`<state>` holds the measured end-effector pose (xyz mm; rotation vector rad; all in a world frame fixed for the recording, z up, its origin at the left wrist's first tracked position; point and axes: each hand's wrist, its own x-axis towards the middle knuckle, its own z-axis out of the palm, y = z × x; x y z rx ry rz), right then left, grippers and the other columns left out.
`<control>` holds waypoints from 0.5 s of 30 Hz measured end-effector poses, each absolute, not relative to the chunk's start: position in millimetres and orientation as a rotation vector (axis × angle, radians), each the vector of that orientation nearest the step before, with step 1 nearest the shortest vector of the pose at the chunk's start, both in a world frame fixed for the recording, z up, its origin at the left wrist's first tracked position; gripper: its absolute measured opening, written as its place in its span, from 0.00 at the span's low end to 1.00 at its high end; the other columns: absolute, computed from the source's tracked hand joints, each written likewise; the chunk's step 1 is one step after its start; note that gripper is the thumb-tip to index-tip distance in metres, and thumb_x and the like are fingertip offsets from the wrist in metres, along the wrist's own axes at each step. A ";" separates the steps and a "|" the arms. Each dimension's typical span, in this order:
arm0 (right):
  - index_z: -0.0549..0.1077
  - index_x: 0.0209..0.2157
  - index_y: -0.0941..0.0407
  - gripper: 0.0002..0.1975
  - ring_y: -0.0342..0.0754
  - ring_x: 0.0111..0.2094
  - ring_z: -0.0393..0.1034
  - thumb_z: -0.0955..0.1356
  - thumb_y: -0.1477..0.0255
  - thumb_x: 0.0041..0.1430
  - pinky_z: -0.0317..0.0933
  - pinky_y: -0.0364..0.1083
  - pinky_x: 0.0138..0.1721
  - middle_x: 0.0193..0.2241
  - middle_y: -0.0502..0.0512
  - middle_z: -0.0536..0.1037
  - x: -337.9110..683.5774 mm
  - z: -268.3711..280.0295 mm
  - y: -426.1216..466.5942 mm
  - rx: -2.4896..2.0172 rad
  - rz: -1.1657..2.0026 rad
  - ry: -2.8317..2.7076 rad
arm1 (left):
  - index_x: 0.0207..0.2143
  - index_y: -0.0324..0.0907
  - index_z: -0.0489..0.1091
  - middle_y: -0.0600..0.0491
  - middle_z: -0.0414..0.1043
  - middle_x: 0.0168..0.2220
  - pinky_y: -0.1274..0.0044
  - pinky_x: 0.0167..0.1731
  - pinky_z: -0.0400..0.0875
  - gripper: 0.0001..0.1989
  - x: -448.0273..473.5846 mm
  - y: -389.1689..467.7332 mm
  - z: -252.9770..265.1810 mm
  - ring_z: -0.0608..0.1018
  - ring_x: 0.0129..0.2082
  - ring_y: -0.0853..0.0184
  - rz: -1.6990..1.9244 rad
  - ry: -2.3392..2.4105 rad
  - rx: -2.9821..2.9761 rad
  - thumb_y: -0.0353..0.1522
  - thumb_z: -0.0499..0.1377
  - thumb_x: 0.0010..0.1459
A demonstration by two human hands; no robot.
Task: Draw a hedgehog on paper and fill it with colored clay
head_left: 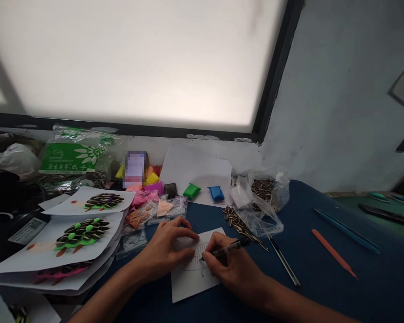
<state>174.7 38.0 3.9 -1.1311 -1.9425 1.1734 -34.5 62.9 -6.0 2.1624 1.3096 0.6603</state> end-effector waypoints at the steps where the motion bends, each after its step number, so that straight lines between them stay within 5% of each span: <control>1: 0.64 0.31 0.55 0.08 0.41 0.22 0.56 0.66 0.67 0.61 0.50 0.41 0.23 0.21 0.44 0.63 174.5 4.3 37.9 -1.134 1.164 -1.946 | 0.42 0.51 0.80 0.51 0.71 0.49 0.62 0.53 0.64 0.12 -34.6 62.9 -6.1 0.70 0.51 0.51 0.661 1.309 2.160 0.36 0.61 0.55; 15: 0.64 0.30 0.55 0.06 0.41 0.21 0.55 0.64 0.70 0.61 0.49 0.41 0.22 0.21 0.44 0.62 173.6 4.5 36.9 -1.130 1.163 -1.948 | 0.42 0.51 0.80 0.51 0.71 0.50 0.63 0.52 0.64 0.13 -34.7 62.7 -4.6 0.70 0.52 0.50 0.652 1.310 2.154 0.37 0.61 0.56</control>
